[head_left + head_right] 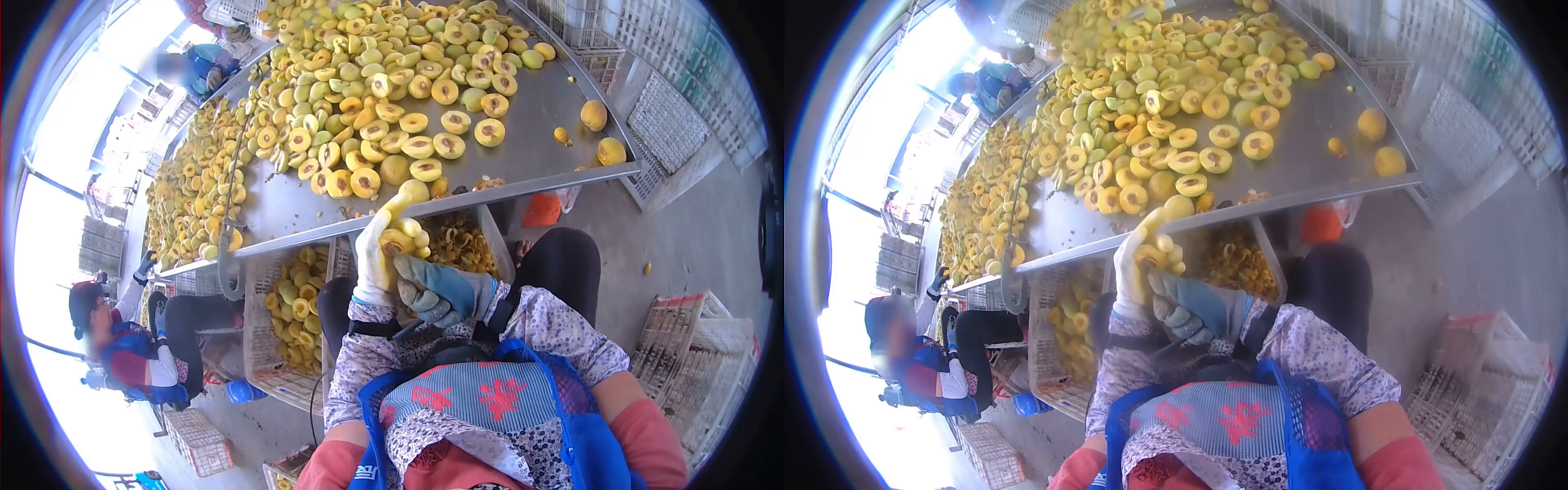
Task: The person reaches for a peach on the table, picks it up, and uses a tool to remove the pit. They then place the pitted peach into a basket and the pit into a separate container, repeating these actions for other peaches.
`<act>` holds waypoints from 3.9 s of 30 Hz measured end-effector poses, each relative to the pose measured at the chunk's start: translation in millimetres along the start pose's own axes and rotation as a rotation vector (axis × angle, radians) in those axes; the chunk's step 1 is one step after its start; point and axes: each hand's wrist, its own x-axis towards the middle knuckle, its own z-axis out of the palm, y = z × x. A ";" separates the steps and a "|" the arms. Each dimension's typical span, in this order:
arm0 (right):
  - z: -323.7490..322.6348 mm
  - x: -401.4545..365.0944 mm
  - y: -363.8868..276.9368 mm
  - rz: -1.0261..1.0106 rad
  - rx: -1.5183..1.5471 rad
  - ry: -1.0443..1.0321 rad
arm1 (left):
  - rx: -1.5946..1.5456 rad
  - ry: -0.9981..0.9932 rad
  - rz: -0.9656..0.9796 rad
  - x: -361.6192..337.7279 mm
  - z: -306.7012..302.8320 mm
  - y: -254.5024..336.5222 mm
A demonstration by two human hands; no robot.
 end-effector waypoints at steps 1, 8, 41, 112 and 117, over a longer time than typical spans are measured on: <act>6.3 -4.1 -0.6 -0.013 -0.079 0.128 | 0.003 -0.005 0.008 0.5 -0.6 -2.6; -15.7 17.4 22.0 -0.344 -0.730 0.468 | -0.394 0.028 0.025 9.0 -23.3 -1.2; -26.7 25.3 11.4 -0.407 -1.253 0.983 | 2.073 0.339 0.303 103.6 -83.7 63.0; -9.6 7.9 2.1 0.029 -0.010 0.206 | 0.179 0.010 0.046 16.0 -22.6 -9.1; -0.6 5.7 2.8 0.014 -0.019 0.285 | -0.038 0.098 0.064 11.8 -19.5 -13.2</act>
